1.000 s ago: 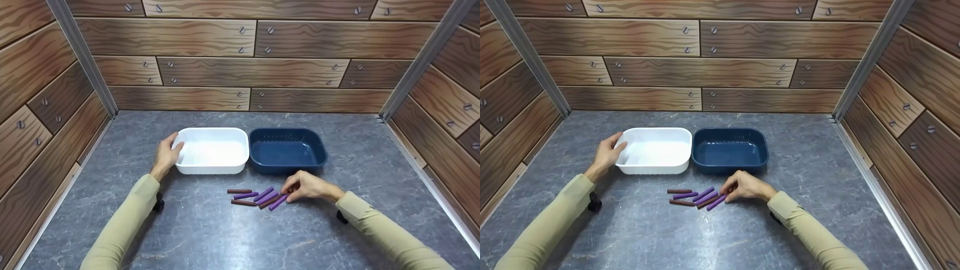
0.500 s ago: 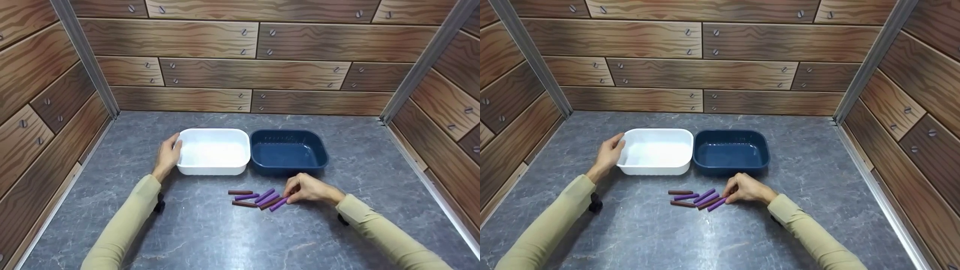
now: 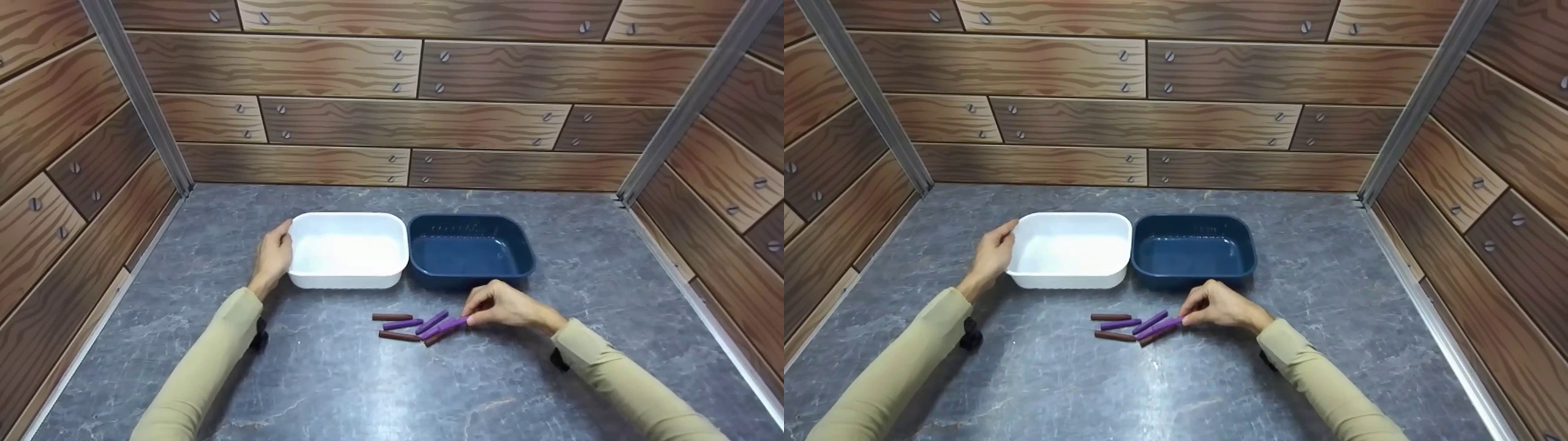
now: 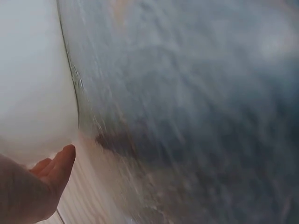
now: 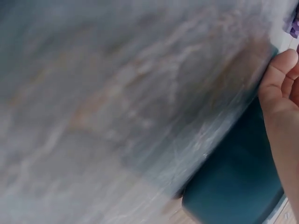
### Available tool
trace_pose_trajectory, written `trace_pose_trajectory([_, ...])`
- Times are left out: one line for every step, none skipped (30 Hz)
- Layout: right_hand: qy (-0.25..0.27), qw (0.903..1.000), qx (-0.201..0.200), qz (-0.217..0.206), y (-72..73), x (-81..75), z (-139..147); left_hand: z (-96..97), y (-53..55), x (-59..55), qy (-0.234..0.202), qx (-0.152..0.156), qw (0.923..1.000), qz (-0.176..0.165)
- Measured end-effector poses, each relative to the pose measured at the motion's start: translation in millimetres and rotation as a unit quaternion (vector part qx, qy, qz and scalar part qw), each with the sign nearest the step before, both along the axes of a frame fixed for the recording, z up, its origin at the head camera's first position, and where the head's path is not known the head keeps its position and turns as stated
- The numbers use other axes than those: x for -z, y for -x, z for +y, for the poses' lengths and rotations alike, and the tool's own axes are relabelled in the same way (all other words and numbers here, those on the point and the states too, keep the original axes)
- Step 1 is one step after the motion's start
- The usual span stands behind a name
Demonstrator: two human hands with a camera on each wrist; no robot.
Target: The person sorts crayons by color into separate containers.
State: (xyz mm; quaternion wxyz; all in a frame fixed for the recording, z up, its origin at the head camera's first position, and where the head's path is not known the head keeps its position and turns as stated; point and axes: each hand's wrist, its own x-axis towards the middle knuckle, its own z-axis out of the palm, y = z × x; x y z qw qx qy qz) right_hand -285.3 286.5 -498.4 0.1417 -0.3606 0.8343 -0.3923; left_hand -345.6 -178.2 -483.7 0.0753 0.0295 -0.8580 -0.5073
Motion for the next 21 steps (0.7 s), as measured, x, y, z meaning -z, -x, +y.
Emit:
trace_pose_trajectory([0.005,1.0,0.007,0.0,-0.5,-0.4,-0.8,-0.1,0.1,0.2,0.0,-0.001,1.0,0.002])
trace_pose_trajectory([0.01,0.9999,0.014,-0.003,-1.2,-1.1,-1.7,-0.3,0.2,0.5,0.0,0.0,1.0,0.005])
trace_pose_trajectory([0.013,0.9997,0.021,-0.006,-1.7,-1.9,-2.7,-0.5,0.3,0.8,0.001,0.001,1.0,0.007])
trace_pose_trajectory([0.017,0.9994,0.029,-0.01,-2.5,-2.9,-3.7,-0.6,0.4,1.1,0.002,0.001,1.0,0.008])
trace_pose_trajectory([0.02,0.999,0.037,-0.015,-3.2,-4.1,-4.6,-0.7,0.5,1.4,0.003,0.002,0.9999,0.01])
trace_pose_trajectory([0.021,0.9986,0.044,-0.02,-3.9,-5.4,-5.5,-0.9,0.6,1.9,0.004,0.003,0.9999,0.011])
trace_pose_trajectory([0.02,0.9982,0.05,-0.025,-4.6,-7.0,-6.4,-1.0,0.5,2.1,0.005,0.003,0.9999,0.012])
trace_pose_trajectory([0.02,0.9977,0.057,-0.031,-5.3,-8.8,-7.4,-1.0,0.5,2.3,0.006,0.002,0.9999,0.013])
trace_pose_trajectory([0.017,0.9973,0.063,-0.034,-5.8,-10.4,-8.4,-1.2,0.3,2.5,0.007,0.002,0.9999,0.014])
trace_pose_trajectory([0.016,0.9968,0.068,-0.039,-6.4,-12.2,-9.5,-1.1,0.1,2.4,0.007,0.002,0.9999,0.015])
trace_pose_trajectory([0.016,0.9965,0.071,-0.04,-6.9,-14.0,-10.5,-1.1,0.2,2.3,0.008,0.002,0.9998,0.016])
trace_pose_trajectory([0.015,0.9964,0.073,-0.041,-7.1,-15.4,-11.4,-0.7,0.1,1.8,0.008,0.001,0.9998,0.017])
trace_pose_trajectory([0.015,0.9962,0.075,-0.042,-7.5,-16.7,-12.6,-0.2,0.1,1.1,0.008,0.001,0.9998,0.016])
trace_pose_trajectory([0.015,0.9959,0.078,-0.043,-9.3,-20.2,-15.1,0.1,0.2,0.7,0.01,0.001,0.9998,0.015])
trace_pose_trajectory([0.014,0.996,0.078,-0.041,-9.3,-21.3,-16.2,0.2,0.1,0.6,0.011,0.001,0.9998,0.015])
trace_pose_trajectory([0.016,0.9961,0.078,-0.038,-9.2,-22.4,-17.3,0.5,0.3,0.4,0.013,0.0,0.9998,0.014])
trace_pose_trajectory([0.019,0.9964,0.076,-0.033,-8.7,-23.1,-18.5,0.5,0.5,0.4,0.014,0.0,0.9998,0.014])
trace_pose_trajectory([0.021,0.9965,0.076,-0.029,-8.2,-24.0,-19.8,0.8,0.2,0.3,0.015,0.0,0.9998,0.014])
trace_pose_trajectory([0.025,0.9965,0.075,-0.025,-7.7,-25.0,-21.7,0.7,0.2,0.5,0.016,-0.001,0.9998,0.015])
trace_pose_trajectory([0.031,0.9966,0.074,-0.022,-7.2,-26.4,-23.7,0.5,0.0,0.7,0.017,-0.001,0.9997,0.016])
trace_pose_trajectory([0.036,0.9968,0.07,-0.017,-4.9,-25.6,-24.8,0.4,-0.2,0.7,0.017,-0.002,0.9997,0.017])
